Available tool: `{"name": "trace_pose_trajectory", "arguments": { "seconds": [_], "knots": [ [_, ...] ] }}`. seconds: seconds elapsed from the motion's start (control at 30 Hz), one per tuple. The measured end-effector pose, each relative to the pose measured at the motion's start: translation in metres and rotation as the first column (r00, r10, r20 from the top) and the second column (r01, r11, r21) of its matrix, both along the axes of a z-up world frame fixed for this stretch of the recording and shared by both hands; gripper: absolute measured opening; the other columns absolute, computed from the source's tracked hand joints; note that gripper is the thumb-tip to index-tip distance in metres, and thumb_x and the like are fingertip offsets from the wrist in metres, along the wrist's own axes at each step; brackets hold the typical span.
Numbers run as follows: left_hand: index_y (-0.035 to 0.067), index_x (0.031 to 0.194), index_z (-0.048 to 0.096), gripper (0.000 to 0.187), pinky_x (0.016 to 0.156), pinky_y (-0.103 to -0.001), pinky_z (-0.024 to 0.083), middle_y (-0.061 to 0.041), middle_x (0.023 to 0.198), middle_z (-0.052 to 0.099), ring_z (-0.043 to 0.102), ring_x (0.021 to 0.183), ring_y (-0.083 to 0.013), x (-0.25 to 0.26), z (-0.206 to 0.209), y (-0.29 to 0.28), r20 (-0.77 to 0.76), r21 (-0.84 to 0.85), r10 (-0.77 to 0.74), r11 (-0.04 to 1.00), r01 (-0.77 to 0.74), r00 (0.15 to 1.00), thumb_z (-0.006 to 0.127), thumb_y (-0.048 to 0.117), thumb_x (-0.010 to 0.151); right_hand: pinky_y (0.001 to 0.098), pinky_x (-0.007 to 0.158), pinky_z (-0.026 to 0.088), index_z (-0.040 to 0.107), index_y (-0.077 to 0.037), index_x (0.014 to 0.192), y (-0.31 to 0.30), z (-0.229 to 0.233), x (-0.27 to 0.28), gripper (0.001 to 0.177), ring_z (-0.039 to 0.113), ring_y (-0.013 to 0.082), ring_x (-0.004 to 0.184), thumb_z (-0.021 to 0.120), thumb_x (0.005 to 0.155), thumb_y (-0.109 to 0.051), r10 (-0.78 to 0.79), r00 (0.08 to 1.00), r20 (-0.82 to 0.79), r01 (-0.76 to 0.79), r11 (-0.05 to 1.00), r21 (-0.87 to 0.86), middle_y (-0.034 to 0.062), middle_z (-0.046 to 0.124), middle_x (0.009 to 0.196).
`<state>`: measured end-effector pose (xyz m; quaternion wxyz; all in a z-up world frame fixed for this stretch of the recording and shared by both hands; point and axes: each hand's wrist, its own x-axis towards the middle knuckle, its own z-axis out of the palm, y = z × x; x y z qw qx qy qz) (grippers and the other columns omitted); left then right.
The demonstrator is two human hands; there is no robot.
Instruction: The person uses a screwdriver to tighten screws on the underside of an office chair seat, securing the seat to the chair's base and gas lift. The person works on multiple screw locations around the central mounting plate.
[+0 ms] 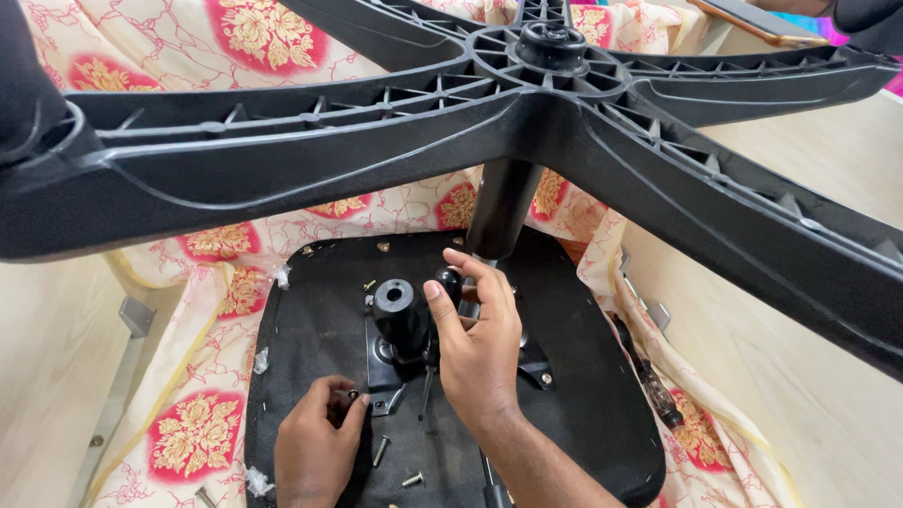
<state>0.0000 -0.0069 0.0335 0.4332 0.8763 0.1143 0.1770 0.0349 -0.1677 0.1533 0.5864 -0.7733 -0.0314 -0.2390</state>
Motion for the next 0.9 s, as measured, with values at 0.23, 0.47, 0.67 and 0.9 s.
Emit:
{"name": "trace_pose_trajectory", "arguments": {
  "seconds": [0.23,0.47,0.67,0.9],
  "knots": [
    [0.008,0.099,0.070,0.024,0.066,-0.038,0.058,-0.010,0.082,0.075,0.075,0.073,-0.0257,-0.001,0.000,0.000,0.004,0.040,-0.005,0.999,0.005,1.000,0.078,0.022,0.082,0.0223,0.067,0.058,0.069,-0.010,0.124,-0.004,-0.004,-0.013,0.035,0.060,0.0077,0.086,0.075,0.090,-0.018,-0.034,0.995,-0.094,0.034,0.999,0.004,0.0017,0.060,0.109],
    [0.008,0.094,0.071,0.023,0.064,-0.037,0.058,-0.008,0.078,0.074,0.074,0.069,-0.0235,-0.001,0.002,-0.003,-0.023,0.071,0.002,0.997,0.000,1.000,0.079,0.025,0.081,0.0251,0.070,0.059,0.069,-0.009,0.124,-0.012,-0.007,-0.032,0.037,0.066,0.0092,0.092,0.079,0.088,-0.012,0.090,0.995,0.046,-0.086,0.993,-0.080,0.0035,0.066,0.109],
    [0.010,0.090,0.074,0.023,0.060,-0.036,0.056,-0.006,0.071,0.073,0.072,0.062,-0.0205,-0.002,0.009,-0.005,-0.124,0.083,0.001,0.997,0.010,0.992,0.077,0.032,0.085,0.0266,0.072,0.062,0.063,-0.015,0.134,-0.023,-0.007,-0.042,0.049,0.072,0.0110,0.087,0.077,0.087,-0.013,0.174,0.975,-0.137,-0.185,0.980,-0.072,0.0049,0.073,0.101],
    [0.012,0.095,0.074,0.022,0.059,-0.037,0.053,-0.004,0.069,0.070,0.069,0.059,-0.0205,-0.007,0.016,-0.010,-0.100,0.028,0.001,1.000,0.002,0.995,0.075,0.032,0.085,0.0294,0.076,0.060,0.052,-0.009,0.137,-0.074,-0.001,-0.039,0.047,0.074,0.0135,0.099,0.069,0.093,-0.011,0.010,0.999,0.034,-0.011,0.999,0.031,0.0083,0.072,0.114]
  ]
}}
